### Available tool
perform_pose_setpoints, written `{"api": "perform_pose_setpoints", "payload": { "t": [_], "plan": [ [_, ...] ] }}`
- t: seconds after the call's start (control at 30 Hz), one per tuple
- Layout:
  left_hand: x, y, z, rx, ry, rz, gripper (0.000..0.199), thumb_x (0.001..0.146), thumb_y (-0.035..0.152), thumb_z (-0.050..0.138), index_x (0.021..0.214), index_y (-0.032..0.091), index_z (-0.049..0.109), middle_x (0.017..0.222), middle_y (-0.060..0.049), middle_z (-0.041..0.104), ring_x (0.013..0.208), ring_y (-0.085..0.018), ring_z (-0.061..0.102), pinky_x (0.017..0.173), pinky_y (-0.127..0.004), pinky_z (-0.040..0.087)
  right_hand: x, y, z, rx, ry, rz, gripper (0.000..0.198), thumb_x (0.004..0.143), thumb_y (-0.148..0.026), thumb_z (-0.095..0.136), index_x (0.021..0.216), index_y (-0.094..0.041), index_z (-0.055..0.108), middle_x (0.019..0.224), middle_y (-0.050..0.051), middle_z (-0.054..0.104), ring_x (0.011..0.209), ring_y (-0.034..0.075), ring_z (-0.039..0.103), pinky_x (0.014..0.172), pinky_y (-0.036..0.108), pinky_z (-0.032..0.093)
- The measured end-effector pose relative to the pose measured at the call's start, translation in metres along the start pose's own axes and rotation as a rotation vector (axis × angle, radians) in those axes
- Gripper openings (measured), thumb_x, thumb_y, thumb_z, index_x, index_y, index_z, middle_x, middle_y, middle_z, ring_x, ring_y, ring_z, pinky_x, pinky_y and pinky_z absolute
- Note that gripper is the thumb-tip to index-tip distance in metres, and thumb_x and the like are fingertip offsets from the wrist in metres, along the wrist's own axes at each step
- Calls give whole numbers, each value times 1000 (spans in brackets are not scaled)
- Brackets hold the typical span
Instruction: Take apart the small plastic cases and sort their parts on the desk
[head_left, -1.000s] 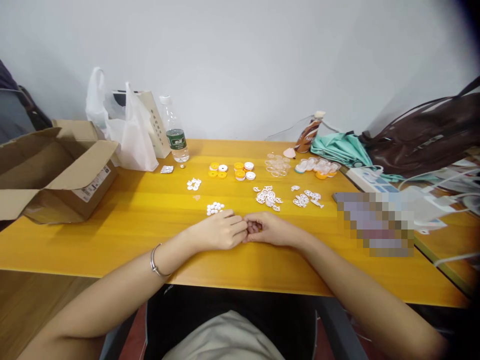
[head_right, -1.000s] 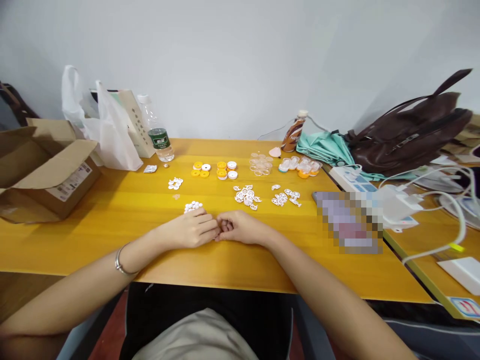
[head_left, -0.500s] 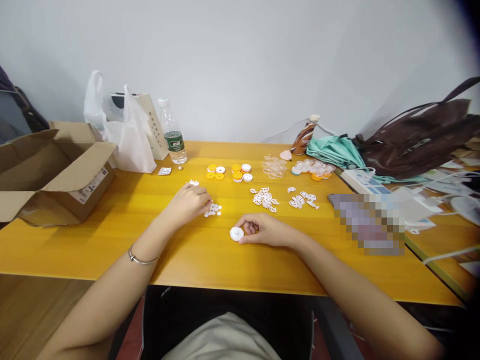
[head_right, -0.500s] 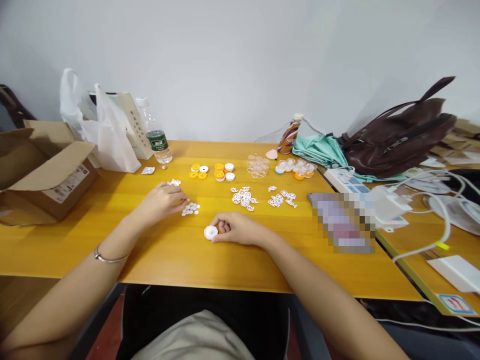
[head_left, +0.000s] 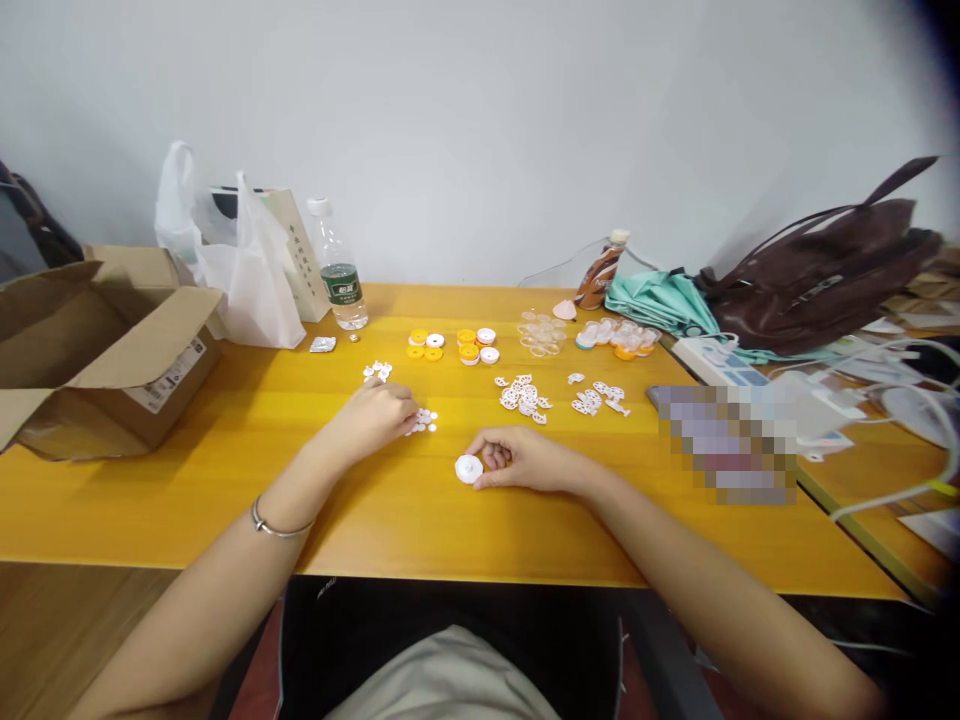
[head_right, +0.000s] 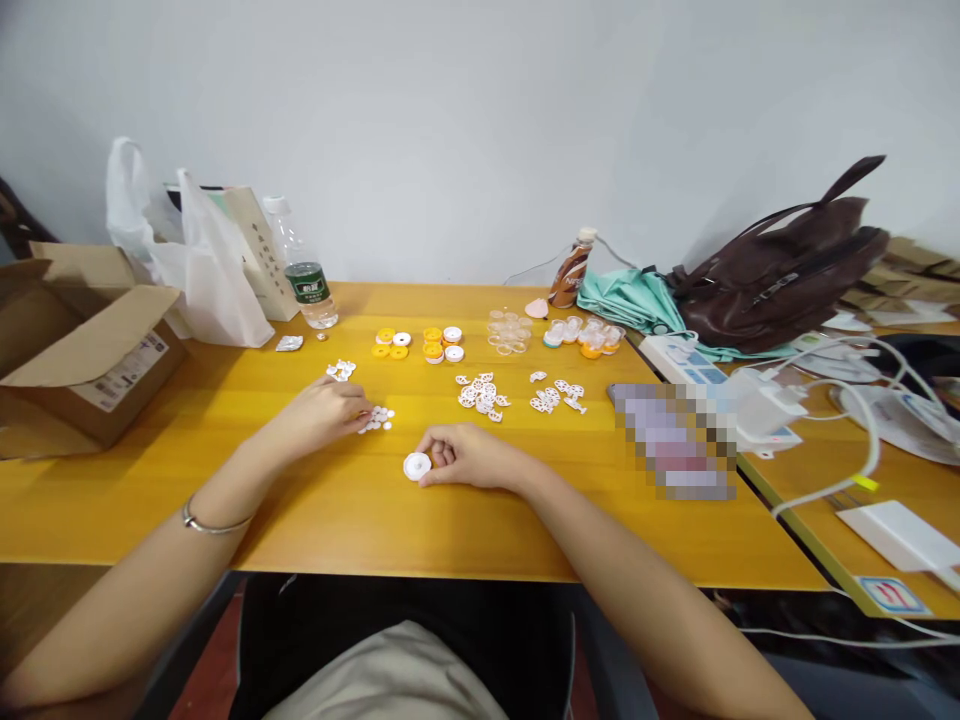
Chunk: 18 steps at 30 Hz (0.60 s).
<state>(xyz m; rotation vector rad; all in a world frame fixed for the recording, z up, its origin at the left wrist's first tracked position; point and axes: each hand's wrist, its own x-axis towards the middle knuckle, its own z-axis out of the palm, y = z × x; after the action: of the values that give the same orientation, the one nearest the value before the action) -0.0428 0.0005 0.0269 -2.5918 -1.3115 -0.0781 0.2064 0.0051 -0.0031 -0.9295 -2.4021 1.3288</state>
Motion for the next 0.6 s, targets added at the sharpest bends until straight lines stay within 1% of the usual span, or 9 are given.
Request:
{"api": "perform_pose_setpoints", "payload": {
  "t": [0.1, 0.2, 0.27, 0.33, 0.4, 0.5, 0.6],
  "plan": [
    [-1, 0, 1, -56, 29, 24, 27, 88, 30, 45, 75, 17, 64, 69, -3, 58, 63, -13, 52, 65, -27, 32, 0, 0, 0, 7, -5, -2, 38, 66, -39, 70, 95, -16, 60, 67, -3, 52, 60, 8, 47, 53, 20, 36],
    [-1, 7, 2, -126, 90, 61, 28, 89, 33, 44, 79, 17, 64, 73, -4, 58, 65, -13, 52, 65, -26, 33, 0, -1, 0, 11, 3, 4, 37, 66, -38, 70, 93, -15, 61, 67, -3, 52, 59, 8, 46, 53, 20, 36],
    [-1, 17, 3, -190, 134, 143, 28, 89, 36, 42, 87, 18, 63, 79, -4, 59, 72, -14, 54, 68, -26, 35, 1, -1, 1, 9, 11, 6, 36, 65, -38, 70, 91, -15, 61, 66, -3, 51, 59, 8, 45, 53, 20, 35],
    [1, 29, 5, -253, 161, 259, 28, 90, 37, 40, 96, 19, 61, 86, -5, 60, 79, -14, 54, 73, -27, 35, 1, -1, 1, 11, 14, 0, 34, 65, -38, 70, 88, -15, 60, 64, -4, 49, 58, 8, 44, 52, 20, 35],
    [2, 39, 9, -280, 176, 333, 28, 91, 36, 38, 97, 19, 59, 87, -5, 59, 80, -14, 53, 74, -28, 36, 1, -1, 0, 14, 13, -4, 30, 65, -38, 70, 82, -15, 58, 62, -5, 48, 56, 7, 43, 51, 20, 34],
    [4, 46, 13, -295, 192, 343, 29, 92, 35, 37, 95, 17, 59, 85, -5, 59, 78, -14, 52, 74, -28, 36, 1, 0, 0, 17, 6, -5, 30, 65, -39, 70, 77, -16, 56, 62, -5, 46, 56, 7, 41, 50, 20, 33],
    [4, 45, 13, -334, 186, 348, 27, 91, 35, 38, 96, 18, 58, 88, -4, 59, 80, -14, 51, 74, -27, 36, 1, 0, -1, 12, 0, -6, 31, 65, -40, 70, 78, -16, 55, 62, -5, 46, 56, 7, 41, 51, 20, 33]
  ]
}}
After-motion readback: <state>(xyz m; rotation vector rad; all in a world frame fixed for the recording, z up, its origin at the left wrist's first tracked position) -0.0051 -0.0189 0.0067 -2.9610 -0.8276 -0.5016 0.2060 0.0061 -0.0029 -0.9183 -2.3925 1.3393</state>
